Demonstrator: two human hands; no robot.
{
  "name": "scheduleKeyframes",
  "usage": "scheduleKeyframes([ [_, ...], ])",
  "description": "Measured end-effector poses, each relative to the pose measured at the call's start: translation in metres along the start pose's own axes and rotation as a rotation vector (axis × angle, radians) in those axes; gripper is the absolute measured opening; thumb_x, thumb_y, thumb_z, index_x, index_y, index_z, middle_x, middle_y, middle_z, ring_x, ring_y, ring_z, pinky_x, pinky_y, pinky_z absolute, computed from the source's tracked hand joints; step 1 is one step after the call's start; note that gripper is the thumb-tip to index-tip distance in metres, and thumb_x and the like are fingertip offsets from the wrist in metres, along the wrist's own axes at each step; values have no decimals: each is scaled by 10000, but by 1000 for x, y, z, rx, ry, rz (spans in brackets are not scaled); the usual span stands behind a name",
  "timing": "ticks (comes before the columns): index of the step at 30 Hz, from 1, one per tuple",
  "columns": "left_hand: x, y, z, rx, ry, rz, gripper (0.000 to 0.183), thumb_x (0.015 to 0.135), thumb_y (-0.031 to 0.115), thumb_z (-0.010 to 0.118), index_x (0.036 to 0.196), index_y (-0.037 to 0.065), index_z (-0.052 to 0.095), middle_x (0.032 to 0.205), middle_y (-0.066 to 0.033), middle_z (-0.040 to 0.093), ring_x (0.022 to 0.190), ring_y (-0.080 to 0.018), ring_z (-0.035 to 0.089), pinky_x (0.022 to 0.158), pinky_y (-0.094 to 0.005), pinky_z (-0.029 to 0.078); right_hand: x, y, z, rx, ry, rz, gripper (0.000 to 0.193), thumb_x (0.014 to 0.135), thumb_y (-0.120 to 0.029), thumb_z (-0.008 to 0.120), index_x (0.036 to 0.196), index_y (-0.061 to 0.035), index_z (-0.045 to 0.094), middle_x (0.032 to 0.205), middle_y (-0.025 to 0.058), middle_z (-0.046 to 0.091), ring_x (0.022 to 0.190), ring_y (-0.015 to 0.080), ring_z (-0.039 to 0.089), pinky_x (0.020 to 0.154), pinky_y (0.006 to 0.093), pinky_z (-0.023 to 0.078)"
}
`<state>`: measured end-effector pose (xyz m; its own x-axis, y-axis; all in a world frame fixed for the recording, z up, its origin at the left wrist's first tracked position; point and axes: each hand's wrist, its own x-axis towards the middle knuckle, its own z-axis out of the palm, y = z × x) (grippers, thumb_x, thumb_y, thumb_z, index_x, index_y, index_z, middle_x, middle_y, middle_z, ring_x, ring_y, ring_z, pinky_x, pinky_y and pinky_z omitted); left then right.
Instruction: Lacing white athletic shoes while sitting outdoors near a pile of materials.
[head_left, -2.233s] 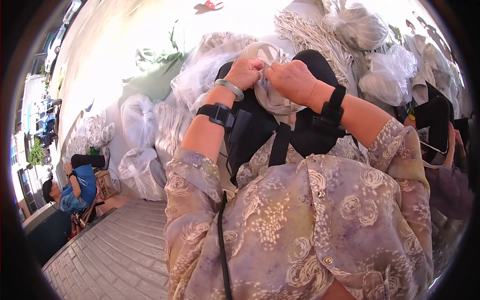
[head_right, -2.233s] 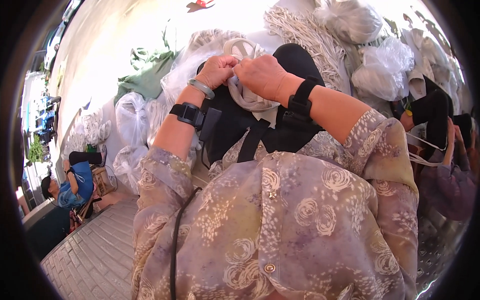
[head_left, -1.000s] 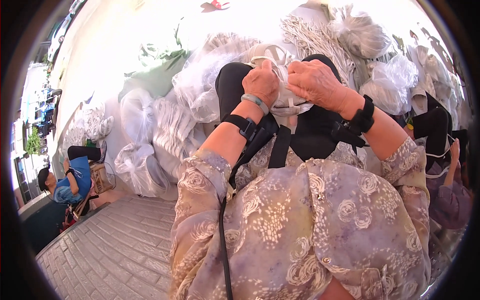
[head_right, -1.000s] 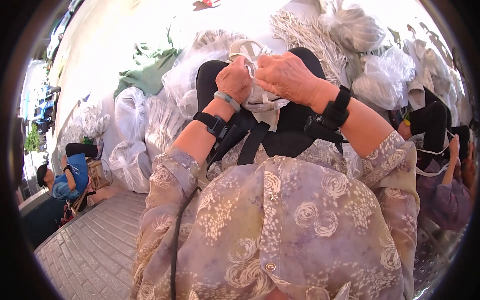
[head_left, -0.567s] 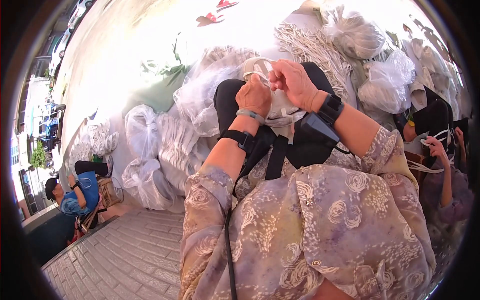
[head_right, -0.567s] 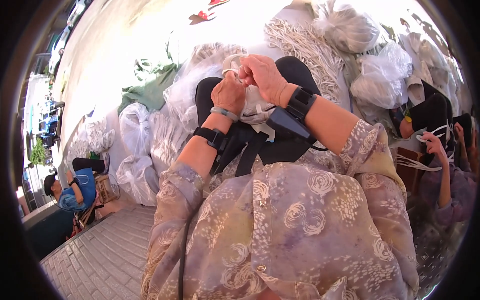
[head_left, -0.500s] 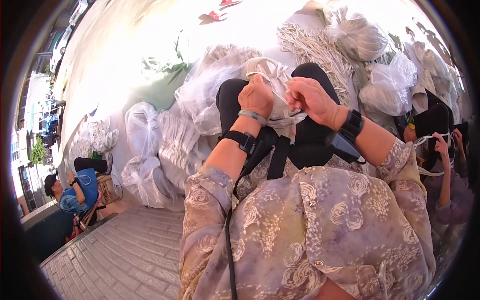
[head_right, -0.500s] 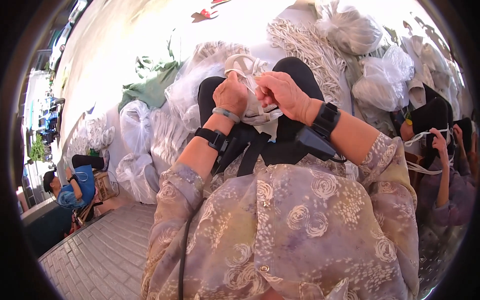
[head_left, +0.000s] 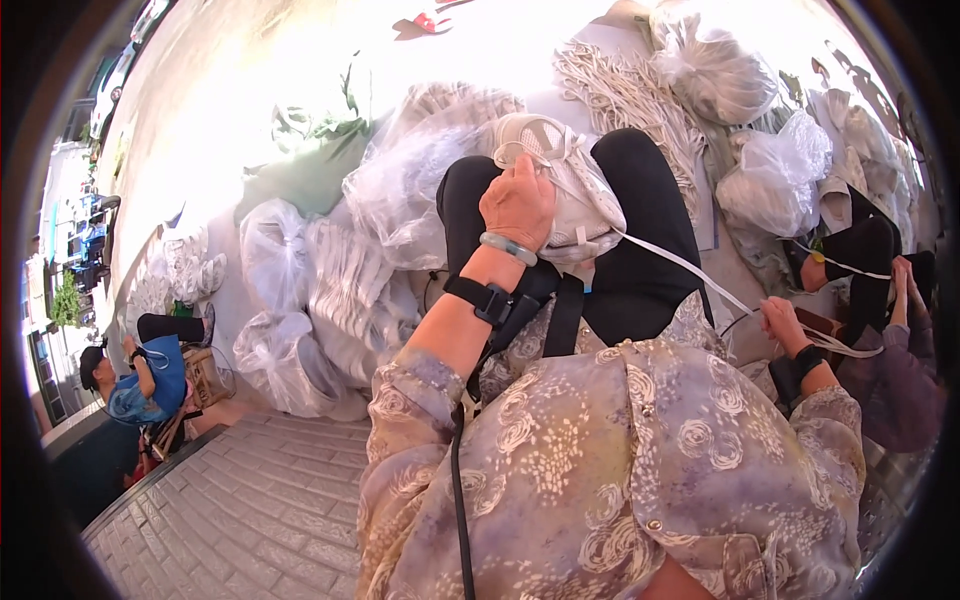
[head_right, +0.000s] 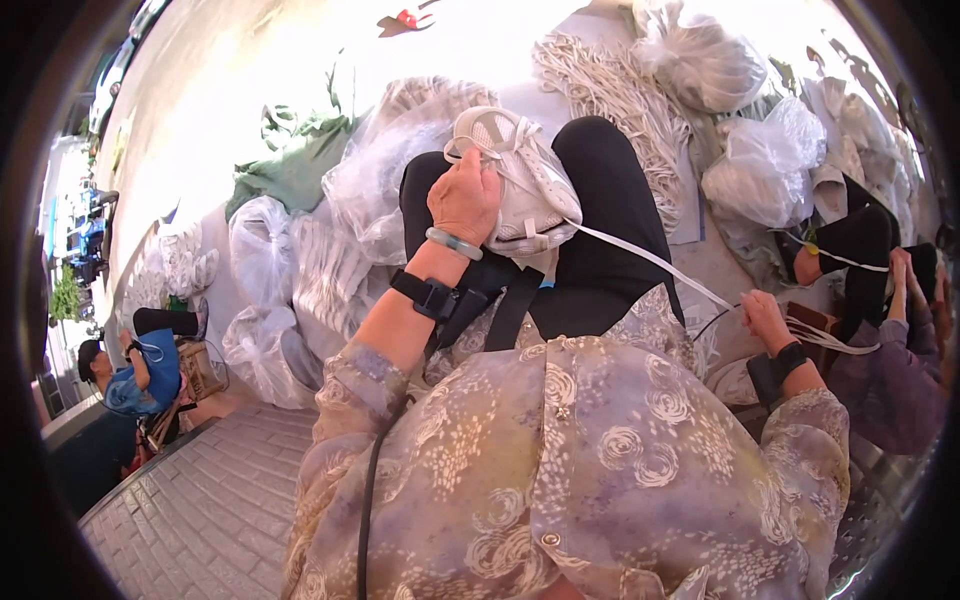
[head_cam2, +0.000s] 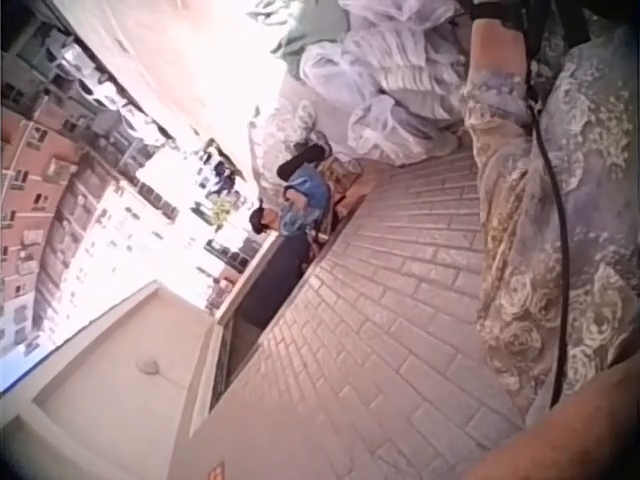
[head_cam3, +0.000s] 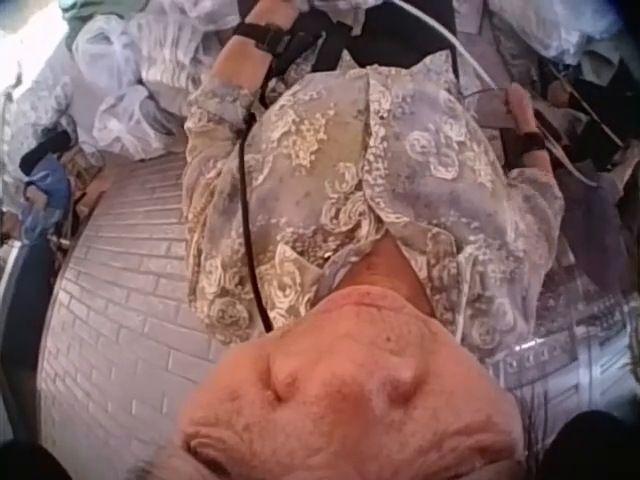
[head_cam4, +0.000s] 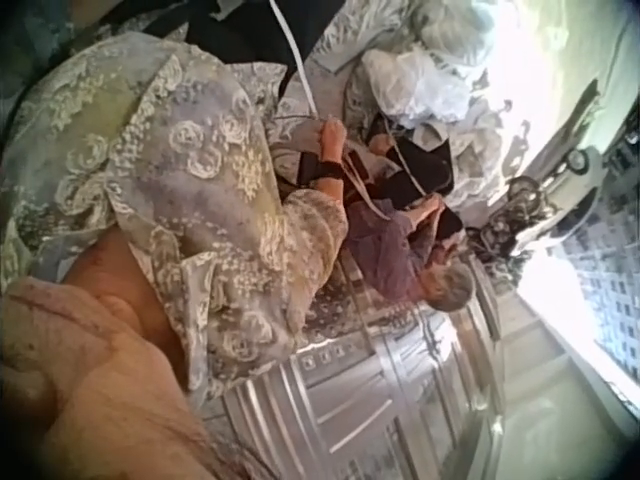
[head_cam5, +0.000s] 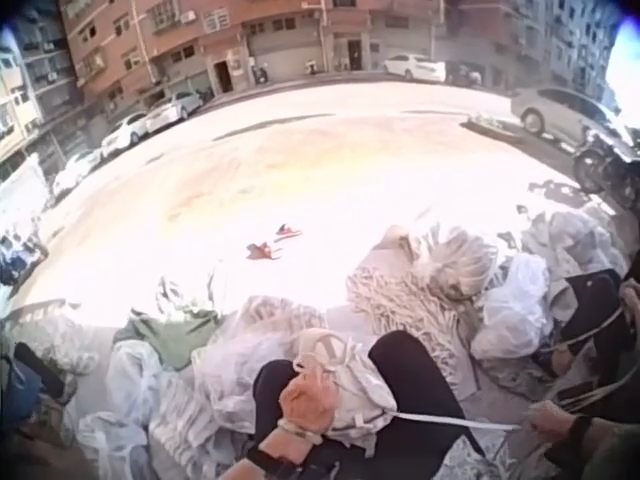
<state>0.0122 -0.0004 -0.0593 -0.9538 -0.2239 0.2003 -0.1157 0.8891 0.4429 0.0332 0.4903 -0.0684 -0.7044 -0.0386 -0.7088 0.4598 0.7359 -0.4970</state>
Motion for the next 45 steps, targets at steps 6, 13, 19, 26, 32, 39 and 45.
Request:
scheduleKeyframes([
  [6, -1, -23, -19, -265, -17, -161, 248, 814, 180, 542, 1011, 29, 542, 850, -154, 631, 746, -316, 609, 655, -398, 484, 5, -181, 52, 158, -123, -525, 179, 795, -130, 645, 724, -51, 500, 627, -59, 375, 575, 36, 336, 508, 200, 286],
  [13, 32, -41, -26, -183, -102, -193, 270, 783, 155, 587, 1034, 55, 597, 1056, -115, 544, 909, -286, 570, 791, -367, 461, 3, -262, 95, -164, -97, -828, 167, 814, -179, 557, 808, -13, 572, 663, 178, 558, 623, 336, 561, 572, 371, 434],
  [19, 50, -58, -33, -683, -501, -379, 252, 854, 256, 575, 957, 40, 654, 786, -48, 624, 616, -114, 583, 560, -234, 463, 6, -252, 116, -437, -91, -924, 192, 772, -195, 620, 814, -10, 589, 656, 186, 562, 648, 365, 561, 564, 392, 426],
  [26, 51, -57, -55, -1205, -723, -428, 307, 863, 256, 579, 922, -39, 639, 663, -15, 592, 528, -81, 544, 480, -190, 417, 3, -248, 112, -387, -154, -890, 183, 757, -188, 635, 730, -20, 567, 631, 174, 539, 614, 365, 539, 537, 396, 408],
  [32, 45, -51, -45, -1246, -612, -490, 275, 853, 262, 593, 884, -7, 646, 643, 1, 568, 528, -84, 539, 470, -197, 404, -26, -252, 89, -412, -341, -1074, 176, 756, -158, 614, 670, -31, 528, 589, 157, 493, 580, 361, 499, 493, 390, 380],
  [39, 31, -43, -15, -922, -466, -230, 195, 645, 124, 714, 794, 37, 623, 797, -22, 575, 612, -82, 512, 590, -213, 448, -49, -213, 57, -706, -427, -948, 189, 725, -180, 601, 600, -63, 524, 558, 137, 499, 553, 341, 515, 501, 409, 382],
  [45, 26, -39, -7, -792, -284, -217, 285, 610, 122, 679, 877, 50, 612, 913, -38, 571, 599, -108, 516, 623, -247, 462, -35, -252, 55, -372, -455, -921, 189, 789, -194, 611, 711, -23, 588, 566, 131, 506, 522, 304, 511, 492, 342, 391],
])
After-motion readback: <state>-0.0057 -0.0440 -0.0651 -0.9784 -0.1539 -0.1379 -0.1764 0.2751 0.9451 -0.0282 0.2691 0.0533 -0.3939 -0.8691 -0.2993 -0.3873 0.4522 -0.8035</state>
